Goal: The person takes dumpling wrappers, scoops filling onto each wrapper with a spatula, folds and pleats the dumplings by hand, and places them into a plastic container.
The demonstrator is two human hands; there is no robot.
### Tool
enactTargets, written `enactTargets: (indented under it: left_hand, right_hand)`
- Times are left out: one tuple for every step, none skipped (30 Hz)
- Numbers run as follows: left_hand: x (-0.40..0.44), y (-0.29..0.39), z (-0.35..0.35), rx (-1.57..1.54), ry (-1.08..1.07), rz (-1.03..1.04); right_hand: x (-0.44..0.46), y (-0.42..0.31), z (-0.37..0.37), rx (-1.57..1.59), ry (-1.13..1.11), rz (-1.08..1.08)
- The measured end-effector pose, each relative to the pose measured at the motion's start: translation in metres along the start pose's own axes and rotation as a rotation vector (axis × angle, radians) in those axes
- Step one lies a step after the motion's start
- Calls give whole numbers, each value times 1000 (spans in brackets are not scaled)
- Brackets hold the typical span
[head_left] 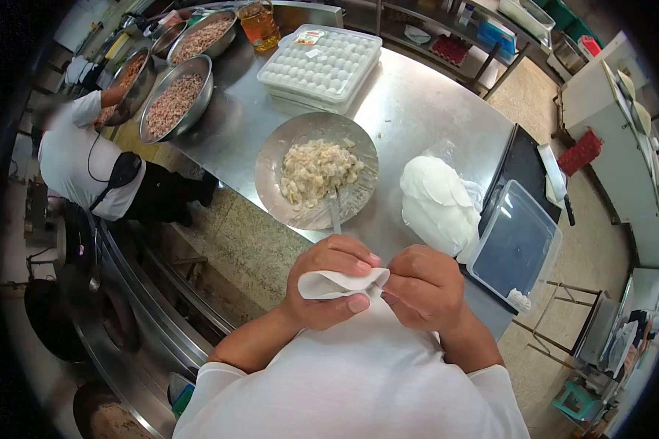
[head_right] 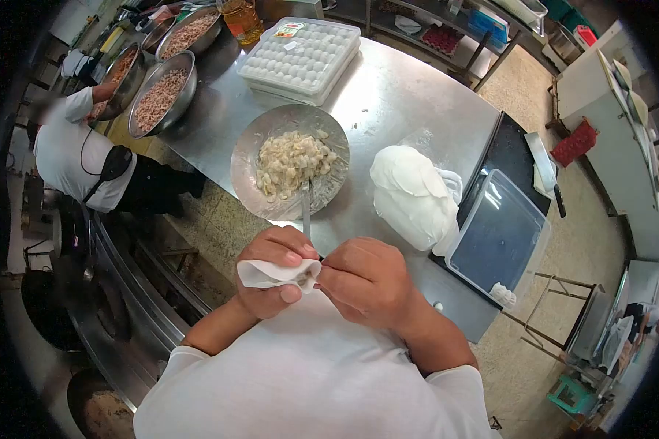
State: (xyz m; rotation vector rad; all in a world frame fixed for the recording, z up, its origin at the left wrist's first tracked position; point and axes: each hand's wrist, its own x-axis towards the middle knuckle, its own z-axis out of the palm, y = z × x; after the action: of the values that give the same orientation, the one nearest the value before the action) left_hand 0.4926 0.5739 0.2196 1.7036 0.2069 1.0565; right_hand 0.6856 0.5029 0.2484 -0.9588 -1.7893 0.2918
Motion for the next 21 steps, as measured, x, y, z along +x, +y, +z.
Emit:
enactTargets:
  left_hand:
    - [0,0,0,0,-2,-1]
    - [1,2,0,-21,2,-7]
    - [2,3,0,-43,6,-13]
    - [4,4,0,-44,5,-14]
    - [6,6,0,-45,-14,-16]
    - [7,7,0,-46,-33,-17]
    - [6,8,3,-47,-35,-18]
    - [5,10,9,-28,56,-39]
    - [4,11,13,-7,148,-60]
    - [3,10,11,-6,149,-60]
    - [2,8,7,50,86,-22]
    - [2,7,4,107,23,16]
    - [4,8,2,107,24,15]
    - [6,9,0,124,-13,1]
    - [7,11,-1,141,-50,-14]
    - [8,12,-1,141,-50,-14]
    - [8,13,0,129,-46,-36]
    - [8,14,0,116,-44,-57]
    - [8,14,4,116,-46,-57]
    - [6,14,11,66,71,-54]
    - [5,15,15,17,189,-53]
  right_hand:
    - [-1,0,-1,0,2,1]
    - [-2,-1,-3,-7,22,-5]
    - [-2,-1,-3,-15,43,-10]
    - [0,-3,-2,-15,44,-9]
    - [3,-6,0,12,102,33]
    - [5,-7,1,39,161,76]
    - [4,-6,1,38,163,78]
    - [3,-4,-1,50,101,64]
    - [1,-2,-2,63,38,50]
    - [0,-3,-4,64,38,49]
    - [0,-4,-5,17,0,31]
    - [-1,-5,-5,-30,-37,14]
    - [-1,-5,-5,-28,-39,14]
    - [-1,-5,-4,-26,22,-8]
    - [-1,-5,-3,-23,84,-30]
    - [2,-6,-2,-22,84,-31]
    - [5,-9,-1,-25,91,4]
    - [7,-10,0,-28,98,40]
    - [5,-10,-1,-30,100,40]
    - [3,-8,-1,-28,33,37]
    - [2,-8,-2,-25,-35,33]
